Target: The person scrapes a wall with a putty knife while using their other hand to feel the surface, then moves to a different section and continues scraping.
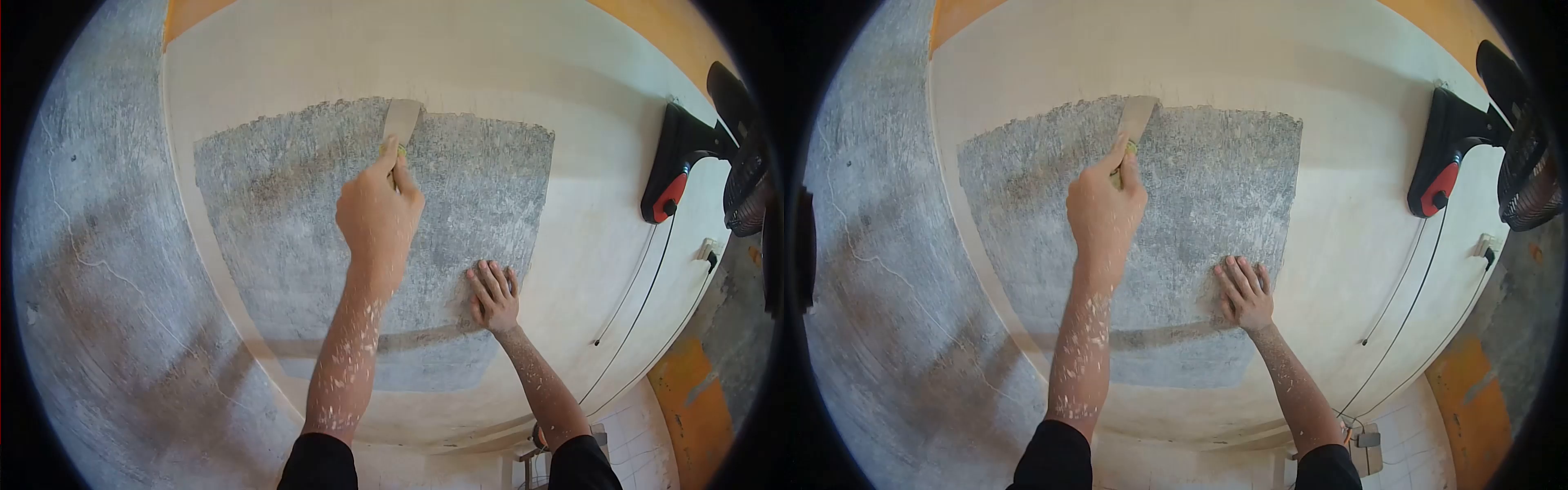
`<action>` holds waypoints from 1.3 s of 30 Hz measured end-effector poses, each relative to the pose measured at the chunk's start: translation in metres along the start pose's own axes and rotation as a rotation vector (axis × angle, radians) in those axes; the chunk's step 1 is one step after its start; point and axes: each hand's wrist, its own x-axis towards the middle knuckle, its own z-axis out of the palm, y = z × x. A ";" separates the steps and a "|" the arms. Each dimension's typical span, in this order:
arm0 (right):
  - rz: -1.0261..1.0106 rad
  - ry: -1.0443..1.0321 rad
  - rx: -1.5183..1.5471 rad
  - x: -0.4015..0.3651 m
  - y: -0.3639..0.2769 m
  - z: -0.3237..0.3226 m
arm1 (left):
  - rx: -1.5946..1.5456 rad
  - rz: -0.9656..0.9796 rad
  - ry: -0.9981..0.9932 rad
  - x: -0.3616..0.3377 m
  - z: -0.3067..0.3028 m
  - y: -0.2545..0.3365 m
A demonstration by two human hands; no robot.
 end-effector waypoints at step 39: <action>0.012 -0.030 0.003 -0.003 0.004 -0.001 | 0.097 0.034 0.024 -0.019 0.021 0.025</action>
